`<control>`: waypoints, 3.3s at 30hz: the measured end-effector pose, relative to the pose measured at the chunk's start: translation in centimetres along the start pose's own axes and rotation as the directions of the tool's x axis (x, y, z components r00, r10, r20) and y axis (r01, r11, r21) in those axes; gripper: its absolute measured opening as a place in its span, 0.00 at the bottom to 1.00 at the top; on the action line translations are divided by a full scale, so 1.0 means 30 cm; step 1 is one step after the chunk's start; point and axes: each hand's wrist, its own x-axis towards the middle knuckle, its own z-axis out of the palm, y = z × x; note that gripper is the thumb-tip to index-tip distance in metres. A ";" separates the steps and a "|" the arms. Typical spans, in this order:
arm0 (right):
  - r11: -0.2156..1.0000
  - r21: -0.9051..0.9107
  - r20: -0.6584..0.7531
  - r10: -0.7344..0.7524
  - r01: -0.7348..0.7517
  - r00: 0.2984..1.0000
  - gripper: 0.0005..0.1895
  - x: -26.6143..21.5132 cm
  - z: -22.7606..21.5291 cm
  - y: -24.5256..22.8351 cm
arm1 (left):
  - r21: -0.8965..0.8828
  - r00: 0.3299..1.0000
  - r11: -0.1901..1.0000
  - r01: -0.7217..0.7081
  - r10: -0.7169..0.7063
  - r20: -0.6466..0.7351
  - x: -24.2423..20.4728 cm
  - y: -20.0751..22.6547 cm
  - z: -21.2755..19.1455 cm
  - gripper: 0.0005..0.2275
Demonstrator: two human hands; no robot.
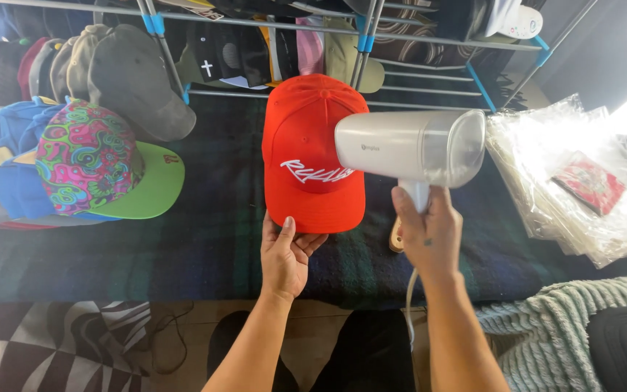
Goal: Brushing a red baseball cap with a wooden brush and using a hair dryer to apply heat and air for cleaning or reshaping.
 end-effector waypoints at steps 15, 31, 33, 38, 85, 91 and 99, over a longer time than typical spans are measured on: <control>0.967 0.187 -0.112 0.195 -0.172 0.974 0.12 -0.149 0.036 0.069 | 0.018 0.999 0.999 -0.033 0.033 -0.001 0.009 -0.005 -0.002 0.25; 0.958 0.201 0.085 0.189 -0.203 0.978 0.24 0.318 -0.030 0.045 | 0.015 0.999 0.999 -0.035 0.035 0.001 0.013 -0.006 -0.005 0.23; 0.936 0.261 0.098 0.217 -0.235 0.971 0.23 0.350 -0.017 0.108 | 0.018 0.999 0.999 -0.035 0.035 0.000 0.015 -0.009 -0.010 0.23; 0.795 0.415 0.174 0.407 -0.441 0.897 0.19 0.374 0.021 0.283 | -0.001 0.999 0.999 -0.035 0.035 0.015 0.018 -0.010 -0.016 0.25; 0.781 0.460 0.021 0.467 -0.424 0.884 0.27 0.029 0.400 0.277 | 0.871 0.972 0.434 -0.229 0.058 0.226 0.051 0.594 0.422 0.25; 0.428 0.719 0.221 0.606 -0.548 0.764 0.24 0.025 0.427 0.255 | 0.853 0.989 0.501 -0.148 0.052 0.141 0.033 0.605 0.343 0.23; 0.488 0.697 0.188 0.583 -0.525 0.791 0.34 -0.013 0.387 0.272 | 0.735 0.984 0.678 0.018 0.120 -0.135 0.089 0.477 0.004 0.21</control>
